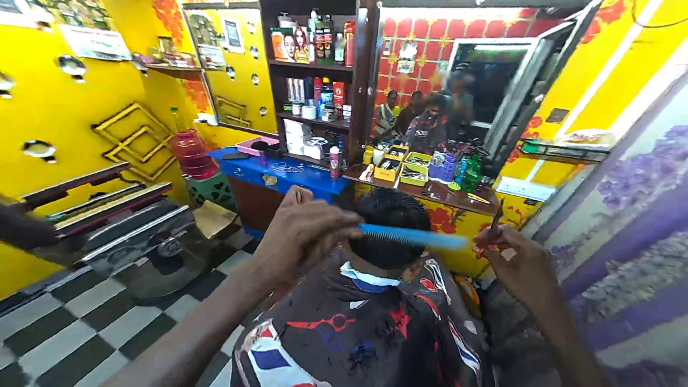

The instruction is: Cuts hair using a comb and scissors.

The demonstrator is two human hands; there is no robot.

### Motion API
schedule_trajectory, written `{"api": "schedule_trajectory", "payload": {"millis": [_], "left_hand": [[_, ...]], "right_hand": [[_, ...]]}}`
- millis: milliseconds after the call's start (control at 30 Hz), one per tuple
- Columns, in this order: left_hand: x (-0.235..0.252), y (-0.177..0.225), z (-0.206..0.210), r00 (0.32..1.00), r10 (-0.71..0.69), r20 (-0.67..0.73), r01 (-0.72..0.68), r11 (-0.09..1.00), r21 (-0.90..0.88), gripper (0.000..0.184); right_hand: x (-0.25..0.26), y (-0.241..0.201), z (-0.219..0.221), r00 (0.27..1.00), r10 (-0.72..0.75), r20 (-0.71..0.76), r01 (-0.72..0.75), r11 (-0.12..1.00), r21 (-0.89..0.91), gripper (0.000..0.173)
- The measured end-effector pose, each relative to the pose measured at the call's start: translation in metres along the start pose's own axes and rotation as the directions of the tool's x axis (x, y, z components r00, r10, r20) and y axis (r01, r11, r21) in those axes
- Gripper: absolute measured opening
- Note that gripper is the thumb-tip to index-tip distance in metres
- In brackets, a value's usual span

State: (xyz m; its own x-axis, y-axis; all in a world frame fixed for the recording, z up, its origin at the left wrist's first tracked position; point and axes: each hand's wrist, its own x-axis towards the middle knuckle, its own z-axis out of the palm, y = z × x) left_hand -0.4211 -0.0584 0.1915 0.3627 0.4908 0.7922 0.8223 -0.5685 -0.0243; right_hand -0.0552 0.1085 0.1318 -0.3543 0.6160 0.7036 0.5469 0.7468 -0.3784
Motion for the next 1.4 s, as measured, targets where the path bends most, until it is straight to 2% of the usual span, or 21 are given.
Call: {"api": "schedule_trajectory", "payload": {"millis": [33, 100, 233, 300, 367, 400, 500, 567, 667, 733, 833, 867, 967, 1033, 1133, 1267, 1333, 1400], "left_hand": [[0.008, -0.01, 0.0, 0.996, -0.08, -0.049, 0.076, 0.994, -0.082, 0.026], [0.015, -0.038, 0.0, 0.99, -0.143, -0.005, 0.141, 0.98, -0.14, 0.026], [-0.006, -0.075, 0.007, 0.991, 0.047, 0.123, -0.025, 0.984, -0.179, 0.025], [-0.02, -0.084, 0.012, 0.963, 0.189, 0.191, -0.157, 0.972, -0.174, 0.027], [-0.028, -0.094, 0.018, 0.95, 0.256, 0.18, -0.203, 0.942, -0.267, 0.03], [-0.028, -0.099, 0.02, 0.967, 0.216, 0.135, -0.154, 0.917, -0.369, 0.029], [-0.007, -0.112, 0.02, 0.996, -0.045, 0.08, 0.084, 0.796, -0.599, 0.022], [0.008, -0.133, 0.033, 0.993, -0.039, 0.115, 0.102, 0.779, -0.619, 0.023], [0.003, -0.153, 0.047, 0.982, 0.123, 0.145, -0.024, 0.838, -0.546, 0.027], [-0.007, -0.161, 0.053, 0.957, 0.259, 0.128, -0.163, 0.85, -0.5, 0.03], [-0.017, -0.178, 0.07, 0.89, 0.452, 0.056, -0.362, 0.776, -0.517, 0.031], [-0.016, -0.184, 0.076, 0.891, 0.454, 0.026, -0.359, 0.737, -0.573, 0.029], [-0.004, -0.203, 0.087, 0.966, 0.257, 0.016, -0.158, 0.641, -0.751, 0.024], [0.012, -0.214, 0.1, 0.97, 0.236, 0.05, -0.115, 0.634, -0.765, 0.025], [0.016, -0.221, 0.121, 0.926, 0.377, 0.014, -0.249, 0.638, -0.729, 0.027], [0.006, -0.226, 0.131, 0.839, 0.523, -0.149, -0.475, 0.571, -0.67, 0.024], [-0.006, -0.234, 0.134, 0.82, 0.516, -0.248, -0.526, 0.51, -0.68, 0.023], [-0.025, -0.244, 0.14, 0.845, 0.466, -0.262, -0.495, 0.497, -0.712, 0.024]], "right_hand": [[-0.004, -0.012, 0.0, 0.999, 0.035, -0.013, -0.035, 0.999, 0.013, 0.023], [-0.014, -0.035, 0.0, 0.994, 0.104, -0.032, -0.104, 0.995, 0.009, 0.023], [-0.044, -0.083, -0.002, 0.959, 0.276, -0.06, -0.276, 0.961, 0.004, 0.024], [-0.067, -0.1, -0.002, 0.94, 0.331, -0.085, -0.335, 0.941, -0.043, 0.023], [-0.088, -0.116, -0.002, 0.92, 0.378, -0.103, -0.386, 0.919, -0.077, 0.023], [-0.098, -0.123, -0.001, 0.908, 0.402, -0.12, -0.413, 0.906, -0.086, 0.023], [-0.118, -0.15, 0.005, 0.862, 0.474, -0.18, -0.488, 0.872, -0.043, 0.022], [-0.122, -0.169, 0.014, 0.827, 0.517, -0.222, -0.529, 0.849, 0.008, 0.023], [-0.119, -0.196, 0.034, 0.8, 0.528, -0.285, -0.552, 0.834, -0.003, 0.025], [-0.116, -0.211, 0.05, 0.796, 0.507, -0.332, -0.548, 0.836, -0.036, 0.025], [-0.105, -0.23, 0.08, 0.763, 0.459, -0.456, -0.534, 0.845, -0.043, 0.024], [-0.097, -0.236, 0.09, 0.741, 0.441, -0.507, -0.529, 0.848, -0.036, 0.024], [-0.075, -0.256, 0.115, 0.664, 0.406, -0.627, -0.536, 0.844, -0.021, 0.024], [-0.064, -0.271, 0.128, 0.628, 0.405, -0.665, -0.559, 0.829, -0.023, 0.026], [-0.059, -0.297, 0.139, 0.601, 0.419, -0.68, -0.601, 0.798, -0.04, 0.023], [-0.053, -0.339, 0.167, 0.536, 0.461, -0.707, -0.653, 0.757, 0.0, 0.024], [-0.038, -0.367, 0.195, 0.543, 0.477, -0.691, -0.646, 0.763, 0.02, 0.025], [-0.015, -0.39, 0.233, 0.567, 0.514, -0.644, -0.6, 0.793, 0.104, 0.024]]}}
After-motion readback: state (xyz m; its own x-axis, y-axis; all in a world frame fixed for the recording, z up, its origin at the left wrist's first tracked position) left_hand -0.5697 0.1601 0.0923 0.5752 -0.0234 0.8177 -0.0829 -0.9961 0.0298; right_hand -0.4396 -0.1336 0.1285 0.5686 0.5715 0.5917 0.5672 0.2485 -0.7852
